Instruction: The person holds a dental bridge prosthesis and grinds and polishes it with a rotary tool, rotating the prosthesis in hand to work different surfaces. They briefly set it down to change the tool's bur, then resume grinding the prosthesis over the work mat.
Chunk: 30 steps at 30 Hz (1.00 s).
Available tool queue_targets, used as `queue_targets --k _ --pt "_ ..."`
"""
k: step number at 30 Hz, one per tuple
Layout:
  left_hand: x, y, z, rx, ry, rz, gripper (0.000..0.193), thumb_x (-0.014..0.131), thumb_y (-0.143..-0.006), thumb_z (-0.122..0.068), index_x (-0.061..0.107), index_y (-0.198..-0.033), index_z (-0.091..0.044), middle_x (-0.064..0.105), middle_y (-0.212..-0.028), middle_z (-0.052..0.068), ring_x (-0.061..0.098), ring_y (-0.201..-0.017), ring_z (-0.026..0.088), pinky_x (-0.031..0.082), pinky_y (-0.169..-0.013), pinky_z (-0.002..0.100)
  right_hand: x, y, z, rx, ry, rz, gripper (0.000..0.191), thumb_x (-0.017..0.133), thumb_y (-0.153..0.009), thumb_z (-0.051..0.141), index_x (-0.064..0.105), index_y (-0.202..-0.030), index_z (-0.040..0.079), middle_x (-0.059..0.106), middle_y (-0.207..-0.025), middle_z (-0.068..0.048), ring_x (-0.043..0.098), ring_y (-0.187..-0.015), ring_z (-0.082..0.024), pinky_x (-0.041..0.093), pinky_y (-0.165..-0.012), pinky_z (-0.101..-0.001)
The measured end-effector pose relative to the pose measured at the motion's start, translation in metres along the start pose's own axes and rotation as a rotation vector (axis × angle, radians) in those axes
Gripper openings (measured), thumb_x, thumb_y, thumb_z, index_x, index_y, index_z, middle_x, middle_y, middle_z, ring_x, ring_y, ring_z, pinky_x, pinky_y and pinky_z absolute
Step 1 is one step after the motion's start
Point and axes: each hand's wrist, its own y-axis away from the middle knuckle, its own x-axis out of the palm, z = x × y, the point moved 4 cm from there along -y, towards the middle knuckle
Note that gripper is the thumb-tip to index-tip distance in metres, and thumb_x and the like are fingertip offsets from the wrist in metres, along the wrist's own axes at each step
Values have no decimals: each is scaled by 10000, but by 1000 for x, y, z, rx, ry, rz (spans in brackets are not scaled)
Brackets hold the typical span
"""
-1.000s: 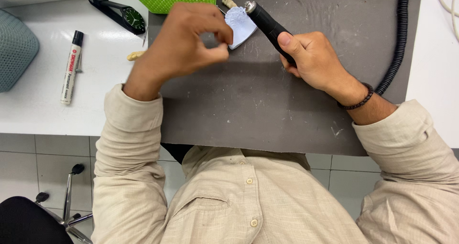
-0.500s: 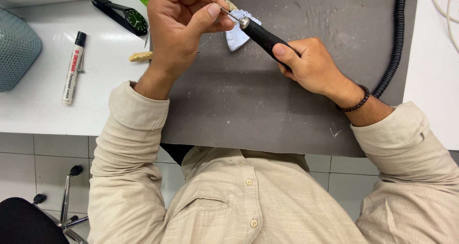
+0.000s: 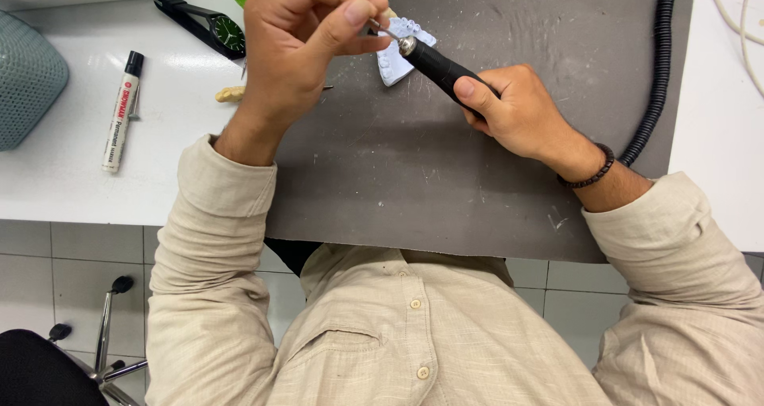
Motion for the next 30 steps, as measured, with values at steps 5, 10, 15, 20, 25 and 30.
queue_targets --k 5,10,15,20,25,30 --pt "10 1 5 126 -156 -101 109 694 -1144 -76 710 -1169 29 727 -1127 110 730 -992 145 635 -866 242 2 0 -2 20 -12 2 703 443 -1045 647 589 -650 84 515 -522 17 497 -479 -82 386 -448 -249" --pt "20 7 8 196 -273 -201 100 685 -1163 -80 709 -1162 17 700 -1134 82 734 -965 136 626 -818 218 1 1 0 12 -27 3 700 450 -1052 640 581 -650 81 508 -520 12 483 -475 -88 376 -451 -256" --pt "21 5 6 183 -163 -166 129 658 -1174 -89 705 -1233 15 679 -1211 87 758 -1034 155 679 -928 269 -5 3 4 -20 -2 -3 695 440 -1042 650 589 -655 92 509 -513 19 486 -461 -87 371 -436 -256" --pt "21 4 6 112 -43 -124 144 657 -1175 -102 697 -1240 19 671 -1251 95 748 -1039 151 687 -963 288 -8 3 4 -52 12 -21 710 435 -1046 677 591 -670 96 515 -521 23 494 -474 -84 371 -449 -248" --pt "18 2 6 81 -46 -131 141 660 -1177 -102 704 -1233 19 693 -1245 103 745 -991 142 665 -926 267 -7 1 5 -61 13 -31 717 431 -1040 685 598 -668 95 524 -525 22 508 -474 -83 377 -440 -251" --pt "15 5 7 76 -74 -189 147 666 -1182 -113 711 -1237 16 725 -1178 105 729 -981 141 633 -918 256 -5 2 11 -73 70 -89 719 474 -1035 672 607 -661 73 534 -525 9 521 -468 -92 383 -429 -272"
